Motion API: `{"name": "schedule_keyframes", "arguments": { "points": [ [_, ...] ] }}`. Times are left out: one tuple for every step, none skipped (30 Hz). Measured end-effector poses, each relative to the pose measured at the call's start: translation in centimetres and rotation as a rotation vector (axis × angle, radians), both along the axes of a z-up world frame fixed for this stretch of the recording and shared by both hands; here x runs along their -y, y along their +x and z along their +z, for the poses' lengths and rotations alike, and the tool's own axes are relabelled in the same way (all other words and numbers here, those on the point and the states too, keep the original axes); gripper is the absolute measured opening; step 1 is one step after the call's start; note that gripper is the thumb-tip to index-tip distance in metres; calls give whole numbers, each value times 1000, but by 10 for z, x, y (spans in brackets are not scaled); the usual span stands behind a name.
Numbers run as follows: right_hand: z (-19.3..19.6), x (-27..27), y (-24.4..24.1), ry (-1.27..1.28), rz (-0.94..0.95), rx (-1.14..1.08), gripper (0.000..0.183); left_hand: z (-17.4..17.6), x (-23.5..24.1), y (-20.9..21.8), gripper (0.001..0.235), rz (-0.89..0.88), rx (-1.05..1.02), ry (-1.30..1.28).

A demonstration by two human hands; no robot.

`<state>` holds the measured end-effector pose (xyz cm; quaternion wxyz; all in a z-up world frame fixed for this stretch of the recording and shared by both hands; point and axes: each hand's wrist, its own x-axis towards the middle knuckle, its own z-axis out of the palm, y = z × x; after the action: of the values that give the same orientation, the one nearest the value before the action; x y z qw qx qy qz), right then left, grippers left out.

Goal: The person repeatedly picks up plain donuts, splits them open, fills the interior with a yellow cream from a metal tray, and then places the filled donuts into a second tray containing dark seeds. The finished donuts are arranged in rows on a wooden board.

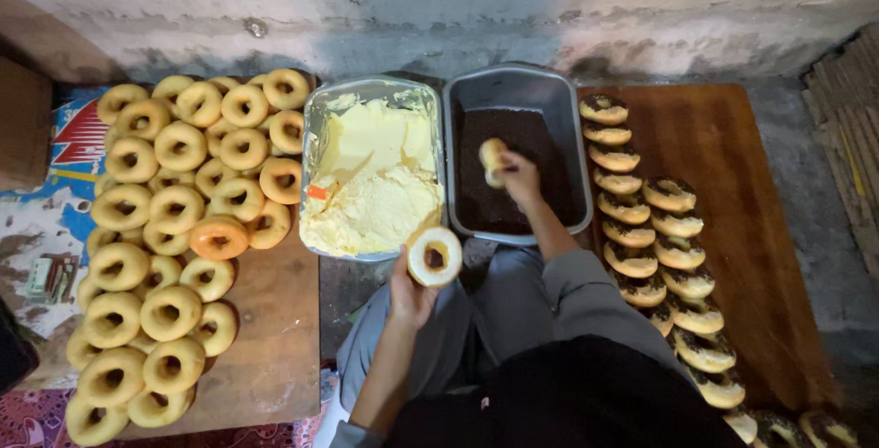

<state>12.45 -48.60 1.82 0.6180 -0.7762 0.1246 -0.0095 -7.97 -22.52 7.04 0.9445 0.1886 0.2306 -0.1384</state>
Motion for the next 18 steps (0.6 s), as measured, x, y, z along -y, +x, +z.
{"name": "schedule_keyframes", "arguments": {
  "points": [
    [-6,1,2,12,89,-35,51,-2,0,-2,56,-3,16,7],
    [-8,1,-1,24,178,-70,51,-2,1,-3,57,-7,33,14],
    [-8,0,-6,-282,277,102,49,-3,0,-3,58,-10,49,22],
    [-7,-3,-12,-588,374,276,47,-3,0,-4,57,3,21,15],
    [-3,-5,-17,-896,468,454,45,-2,1,-6,56,16,-4,6],
    [2,-5,-20,-942,458,422,42,-1,2,-6,55,29,-29,-4],
    [6,-5,-23,-991,442,386,39,1,3,-7,56,15,-38,2],
    [11,-2,-25,-1040,426,350,37,4,4,-9,57,2,-48,8],
    [15,4,-22,-758,305,212,37,6,6,-7,58,-10,-51,12],
    [17,11,-19,-475,185,78,39,9,8,-6,58,-8,-34,3],
    [18,21,-18,-190,67,-55,41,10,10,-6,58,-5,-20,-6],
    [18,38,-20,179,110,-67,42,11,11,-7,58,-3,-6,-15],
    [18,62,-29,548,145,-73,44,10,13,-7,58,2,15,-36],
    [15,81,-39,917,180,-72,46,8,15,-7,57,7,36,-57],
    [13,101,-51,955,155,-86,49,7,19,-7,57,5,55,-81],
    [13,128,-67,993,129,-99,52,6,23,-5,56,0,61,-72],
    [13,149,-80,1030,104,-112,55,5,26,-4,56,-4,67,-65],
    [12,169,-91,1017,45,-92,53,3,29,-2,55,-8,73,-58]
  ]
}}
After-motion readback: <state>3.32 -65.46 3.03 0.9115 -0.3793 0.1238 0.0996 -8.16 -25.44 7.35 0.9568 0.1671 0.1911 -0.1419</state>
